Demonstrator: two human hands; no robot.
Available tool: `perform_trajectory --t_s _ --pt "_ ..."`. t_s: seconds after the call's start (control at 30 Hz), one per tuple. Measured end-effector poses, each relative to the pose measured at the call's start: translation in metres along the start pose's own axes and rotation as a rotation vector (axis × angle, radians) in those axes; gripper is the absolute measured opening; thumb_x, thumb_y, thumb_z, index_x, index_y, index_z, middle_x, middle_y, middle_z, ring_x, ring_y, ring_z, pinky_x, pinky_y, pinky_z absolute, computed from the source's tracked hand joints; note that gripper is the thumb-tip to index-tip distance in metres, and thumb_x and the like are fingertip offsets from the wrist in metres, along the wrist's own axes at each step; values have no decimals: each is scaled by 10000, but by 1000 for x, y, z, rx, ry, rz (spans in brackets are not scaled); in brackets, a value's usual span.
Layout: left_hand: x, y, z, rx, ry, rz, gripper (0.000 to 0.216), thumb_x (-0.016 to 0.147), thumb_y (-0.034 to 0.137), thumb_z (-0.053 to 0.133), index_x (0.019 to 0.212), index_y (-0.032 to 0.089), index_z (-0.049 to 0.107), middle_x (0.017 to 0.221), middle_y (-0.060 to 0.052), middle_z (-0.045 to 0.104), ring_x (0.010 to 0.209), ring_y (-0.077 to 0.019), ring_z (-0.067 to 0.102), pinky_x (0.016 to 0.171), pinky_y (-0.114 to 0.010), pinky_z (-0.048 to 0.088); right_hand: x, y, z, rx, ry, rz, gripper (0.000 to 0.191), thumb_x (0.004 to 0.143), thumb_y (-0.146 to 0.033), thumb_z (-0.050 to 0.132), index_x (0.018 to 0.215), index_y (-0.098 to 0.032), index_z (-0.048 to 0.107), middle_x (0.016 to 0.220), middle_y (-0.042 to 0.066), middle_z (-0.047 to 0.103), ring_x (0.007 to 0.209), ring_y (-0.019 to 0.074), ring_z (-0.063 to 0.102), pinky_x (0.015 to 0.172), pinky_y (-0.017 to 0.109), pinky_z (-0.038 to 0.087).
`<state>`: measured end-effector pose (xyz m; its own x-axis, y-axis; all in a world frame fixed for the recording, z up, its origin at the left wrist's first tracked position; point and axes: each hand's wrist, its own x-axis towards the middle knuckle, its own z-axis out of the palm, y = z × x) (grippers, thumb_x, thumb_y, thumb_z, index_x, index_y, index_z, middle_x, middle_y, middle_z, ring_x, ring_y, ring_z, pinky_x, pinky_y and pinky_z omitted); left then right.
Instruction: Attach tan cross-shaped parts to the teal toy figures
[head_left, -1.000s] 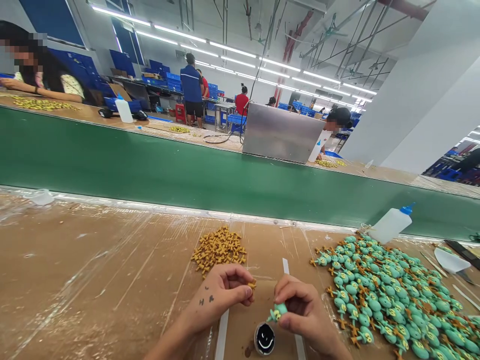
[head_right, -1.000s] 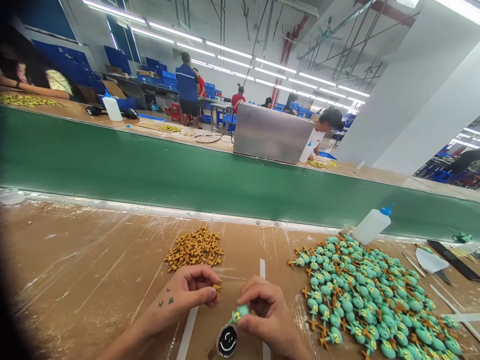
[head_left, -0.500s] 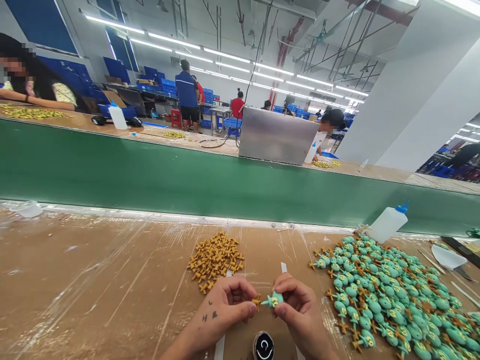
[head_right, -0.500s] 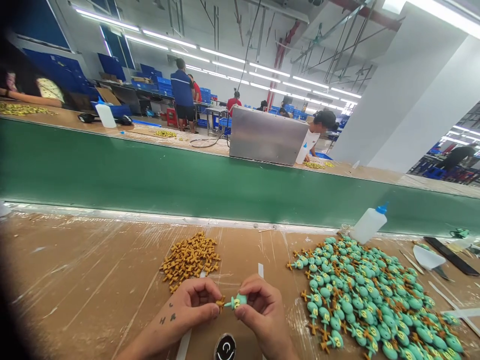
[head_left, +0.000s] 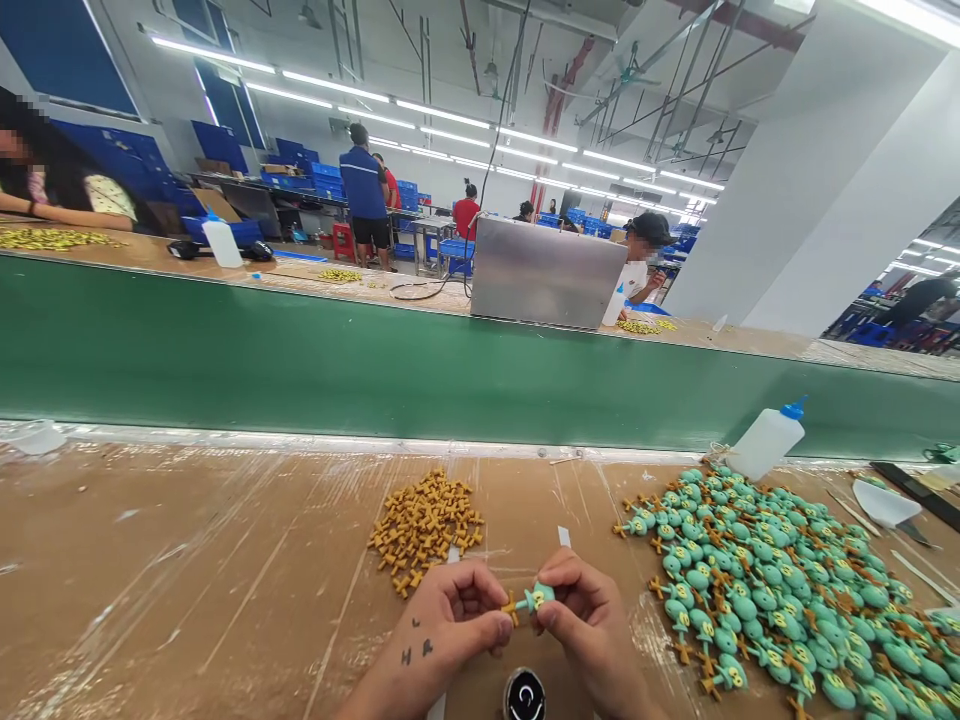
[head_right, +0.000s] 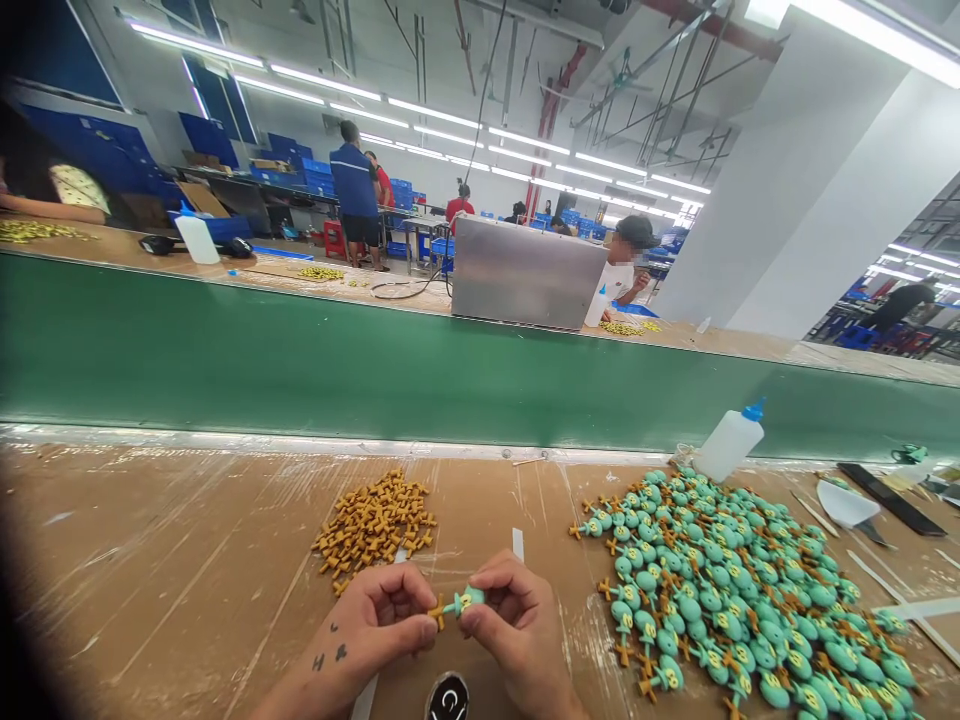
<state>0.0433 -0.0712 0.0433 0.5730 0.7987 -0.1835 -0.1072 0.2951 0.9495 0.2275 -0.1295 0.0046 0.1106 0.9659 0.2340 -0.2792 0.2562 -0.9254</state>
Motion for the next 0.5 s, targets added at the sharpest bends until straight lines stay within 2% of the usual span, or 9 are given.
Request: perform_trajectory --t_s 0.2,0.3,0.4,0.47,0.5 --pt "2 1 -1 72 20 40 148 644 270 820 693 198 700 606 26 698 592 -127 614 592 -227 477 2 8 0 -7 23 26 244 788 -398 901 941 -251 780 890 9 624 664 142 601 597 258 549" --pt "1 4 -8 111 59 85 261 635 270 836 879 219 761 812 -14 771 769 -181 708 712 -260 557 7 7 0 -45 74 25 330 723 -446 934 934 -235 793 889 23 653 692 161 613 602 256 548" --pt "-2 12 -26 217 154 174 354 690 337 815 1022 235 750 992 -62 799 923 -241 742 829 -321 596 15 -4 -6 -76 147 17 339 698 -448 940 930 -240 807 833 20 677 699 173 624 602 250 536" --pt "-5 20 -42 383 267 243 286 769 405 743 992 225 745 947 -67 805 886 -247 750 796 -330 608 20 -17 -19 -164 188 26 288 716 -400 918 933 -239 819 831 41 717 725 208 663 646 289 558" --pt "-6 26 -52 472 330 265 274 804 431 696 974 220 741 921 -69 806 866 -249 753 775 -334 613 20 -23 -29 -329 196 27 285 705 -423 894 917 -245 826 876 65 754 760 248 699 687 337 584"
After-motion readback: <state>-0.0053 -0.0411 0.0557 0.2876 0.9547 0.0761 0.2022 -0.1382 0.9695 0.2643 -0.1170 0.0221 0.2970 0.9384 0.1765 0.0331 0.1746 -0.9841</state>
